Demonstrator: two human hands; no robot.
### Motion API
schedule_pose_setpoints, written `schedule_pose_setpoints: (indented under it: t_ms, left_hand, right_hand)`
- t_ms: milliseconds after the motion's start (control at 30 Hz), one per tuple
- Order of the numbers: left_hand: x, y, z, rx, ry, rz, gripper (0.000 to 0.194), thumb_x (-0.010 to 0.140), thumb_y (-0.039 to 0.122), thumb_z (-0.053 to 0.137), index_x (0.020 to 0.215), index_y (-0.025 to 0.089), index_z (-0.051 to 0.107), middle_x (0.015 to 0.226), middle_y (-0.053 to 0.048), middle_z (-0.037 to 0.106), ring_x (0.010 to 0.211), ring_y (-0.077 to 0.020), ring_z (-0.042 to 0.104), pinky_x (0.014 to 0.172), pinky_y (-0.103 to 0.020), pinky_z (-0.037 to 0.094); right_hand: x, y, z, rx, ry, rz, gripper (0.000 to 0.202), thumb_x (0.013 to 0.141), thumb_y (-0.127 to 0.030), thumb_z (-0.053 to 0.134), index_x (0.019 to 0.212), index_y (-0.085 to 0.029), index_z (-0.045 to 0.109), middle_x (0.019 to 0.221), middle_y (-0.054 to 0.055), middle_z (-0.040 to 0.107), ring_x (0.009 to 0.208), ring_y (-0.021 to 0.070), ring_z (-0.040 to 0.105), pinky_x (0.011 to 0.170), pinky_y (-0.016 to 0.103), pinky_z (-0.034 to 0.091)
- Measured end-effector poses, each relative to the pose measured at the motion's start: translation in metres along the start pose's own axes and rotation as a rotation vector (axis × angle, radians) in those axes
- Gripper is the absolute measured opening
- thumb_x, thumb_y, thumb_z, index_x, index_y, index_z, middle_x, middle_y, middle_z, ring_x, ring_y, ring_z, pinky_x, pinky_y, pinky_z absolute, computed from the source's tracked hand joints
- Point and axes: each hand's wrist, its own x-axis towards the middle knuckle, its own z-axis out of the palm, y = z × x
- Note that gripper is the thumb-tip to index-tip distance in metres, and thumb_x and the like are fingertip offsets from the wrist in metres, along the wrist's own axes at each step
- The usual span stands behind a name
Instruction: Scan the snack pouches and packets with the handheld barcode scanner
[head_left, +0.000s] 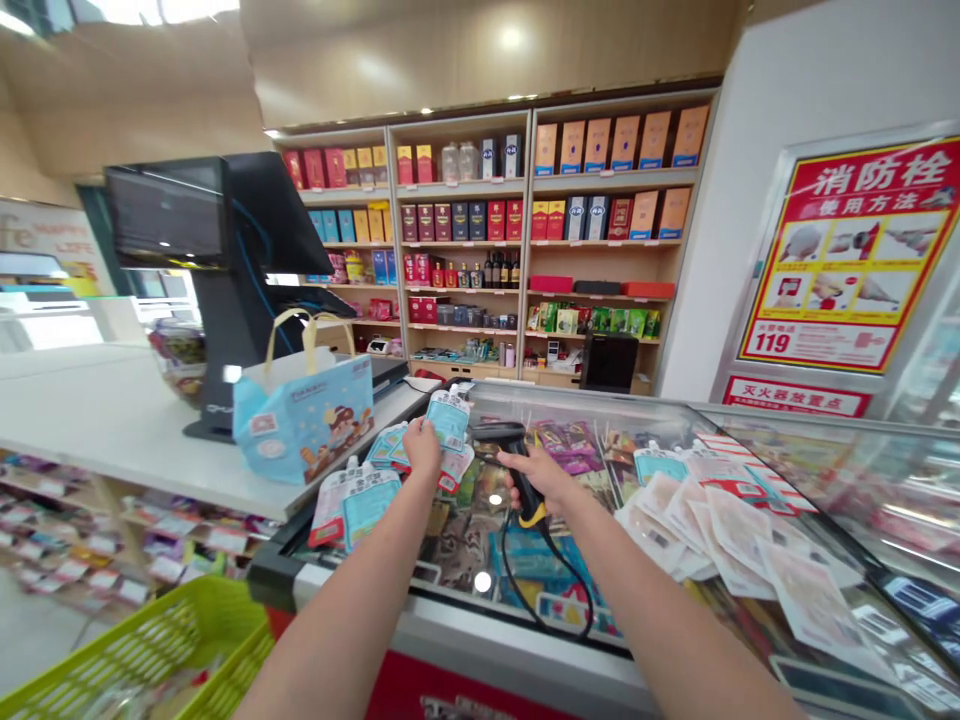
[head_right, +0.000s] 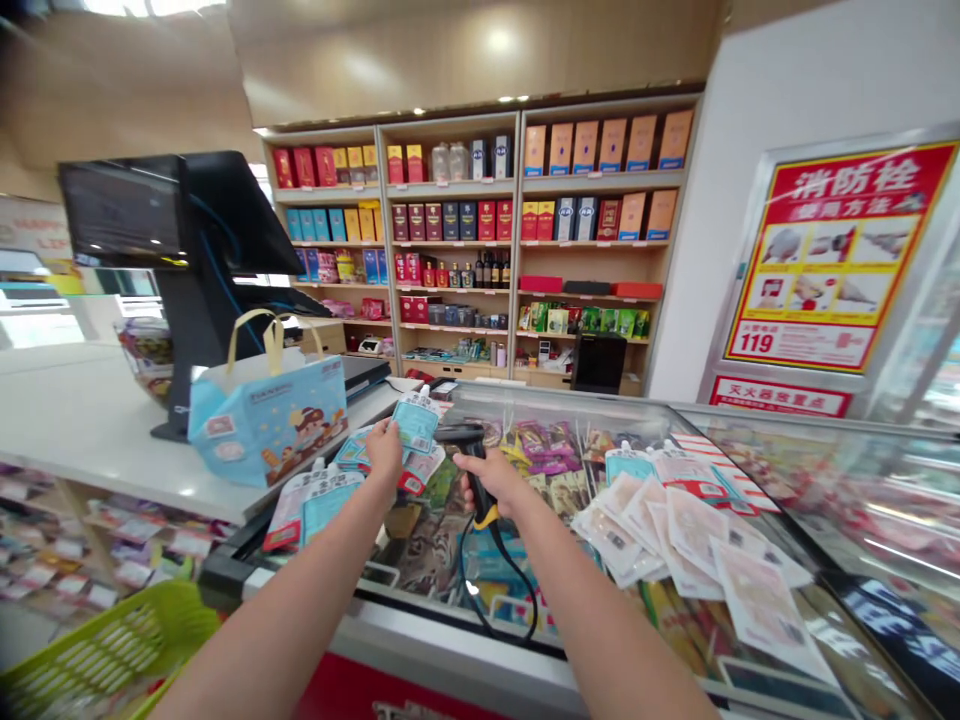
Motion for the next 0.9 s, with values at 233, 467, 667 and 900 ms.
schedule_pose_setpoints:
  t_ms: [233, 467, 667, 900]
  left_hand:
    - [0.037, -0.004, -0.05, 0.408, -0.006, -0.017, 0.02, 0.079, 0.015, 0.051, 0.09, 0.016, 0.068, 0.093, -0.014, 0.071, 0.096, -0.029, 0.064, 0.09, -0.04, 0.045]
    - [0.046, -0.01, -0.058, 0.507, -0.036, -0.005, 0.033, 0.072, 0.006, 0.054, 0.103, 0.009, 0.065, 0.106, -0.019, 0.068, 0.105, -0.0335, 0.061, 0.095, -0.045, 0.042]
    - [0.033, 0.001, -0.046, 0.518, 0.027, 0.271, 0.036, 0.074, 0.009, 0.053, 0.108, 0.014, 0.063, 0.132, -0.015, 0.057, 0.13, -0.0282, 0.044, 0.112, -0.045, 0.025]
    - [-0.027, 0.007, 0.026, 0.343, -0.241, 0.334, 0.026, 0.074, 0.011, 0.055, 0.097, 0.018, 0.064, 0.116, -0.01, 0.065, 0.117, -0.0229, 0.055, 0.104, -0.036, 0.038]
  right_hand:
    - [0.022, 0.01, 0.039, -0.013, -0.026, 0.021, 0.021, 0.08, -0.029, 0.064, 0.079, -0.02, 0.045, 0.046, -0.007, 0.053, 0.035, 0.0091, 0.047, 0.037, 0.022, 0.043]
    - [0.033, 0.016, 0.043, -0.034, 0.007, 0.056, 0.016, 0.083, -0.027, 0.059, 0.079, -0.019, 0.047, 0.046, -0.006, 0.054, 0.035, 0.0085, 0.047, 0.038, 0.021, 0.044]
    - [0.03, 0.014, 0.035, -0.016, 0.023, 0.04, 0.02, 0.08, -0.029, 0.063, 0.078, -0.019, 0.045, 0.045, -0.007, 0.053, 0.035, 0.0078, 0.047, 0.038, 0.021, 0.045]
    - [0.009, 0.006, -0.012, 0.026, 0.108, -0.007, 0.026, 0.076, -0.034, 0.067, 0.076, -0.02, 0.045, 0.045, -0.007, 0.053, 0.035, 0.0081, 0.046, 0.038, 0.021, 0.043]
